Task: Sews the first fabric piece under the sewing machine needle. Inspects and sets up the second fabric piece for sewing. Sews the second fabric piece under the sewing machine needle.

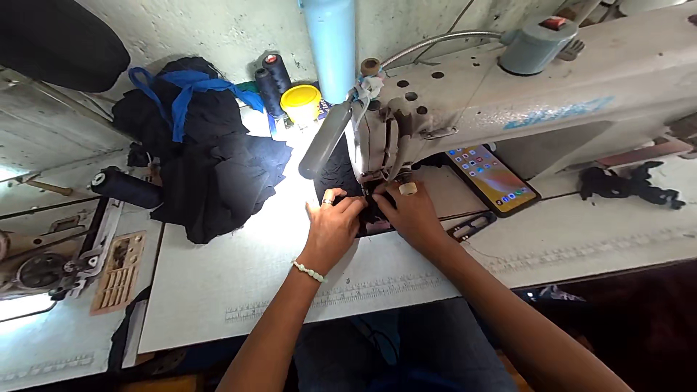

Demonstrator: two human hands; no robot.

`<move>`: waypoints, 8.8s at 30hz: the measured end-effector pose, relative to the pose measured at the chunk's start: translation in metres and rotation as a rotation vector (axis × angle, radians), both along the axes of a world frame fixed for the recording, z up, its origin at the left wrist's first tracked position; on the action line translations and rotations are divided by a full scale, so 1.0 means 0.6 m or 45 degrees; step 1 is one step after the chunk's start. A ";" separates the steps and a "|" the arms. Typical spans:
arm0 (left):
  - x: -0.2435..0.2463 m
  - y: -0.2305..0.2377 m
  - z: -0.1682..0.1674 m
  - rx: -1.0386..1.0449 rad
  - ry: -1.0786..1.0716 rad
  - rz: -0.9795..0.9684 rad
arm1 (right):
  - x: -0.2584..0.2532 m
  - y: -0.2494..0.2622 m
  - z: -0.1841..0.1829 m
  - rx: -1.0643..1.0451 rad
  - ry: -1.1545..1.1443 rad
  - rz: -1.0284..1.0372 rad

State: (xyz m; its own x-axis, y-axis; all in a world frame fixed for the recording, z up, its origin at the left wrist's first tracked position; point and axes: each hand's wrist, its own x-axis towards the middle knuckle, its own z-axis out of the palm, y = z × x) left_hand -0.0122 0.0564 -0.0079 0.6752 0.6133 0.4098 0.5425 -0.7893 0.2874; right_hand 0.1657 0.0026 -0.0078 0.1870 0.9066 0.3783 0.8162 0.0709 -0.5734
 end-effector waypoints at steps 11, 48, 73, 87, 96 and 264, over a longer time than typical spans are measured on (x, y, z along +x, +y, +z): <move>0.016 0.000 -0.011 -0.030 -0.116 0.182 | 0.001 -0.028 0.014 -0.118 0.135 0.011; 0.084 -0.017 0.000 0.079 -0.055 0.477 | 0.024 -0.003 0.034 -0.099 0.094 0.063; 0.049 -0.023 -0.017 0.059 -0.073 0.309 | -0.018 -0.091 -0.036 0.336 -0.377 0.046; 0.014 -0.014 -0.023 0.105 -0.148 0.035 | -0.050 -0.096 -0.026 0.153 -0.031 -0.051; 0.017 -0.013 -0.017 0.123 -0.100 -0.085 | -0.051 -0.099 0.000 -0.071 0.208 -0.074; 0.003 0.026 -0.005 0.044 0.074 -0.023 | -0.006 -0.013 -0.033 0.185 -0.688 0.176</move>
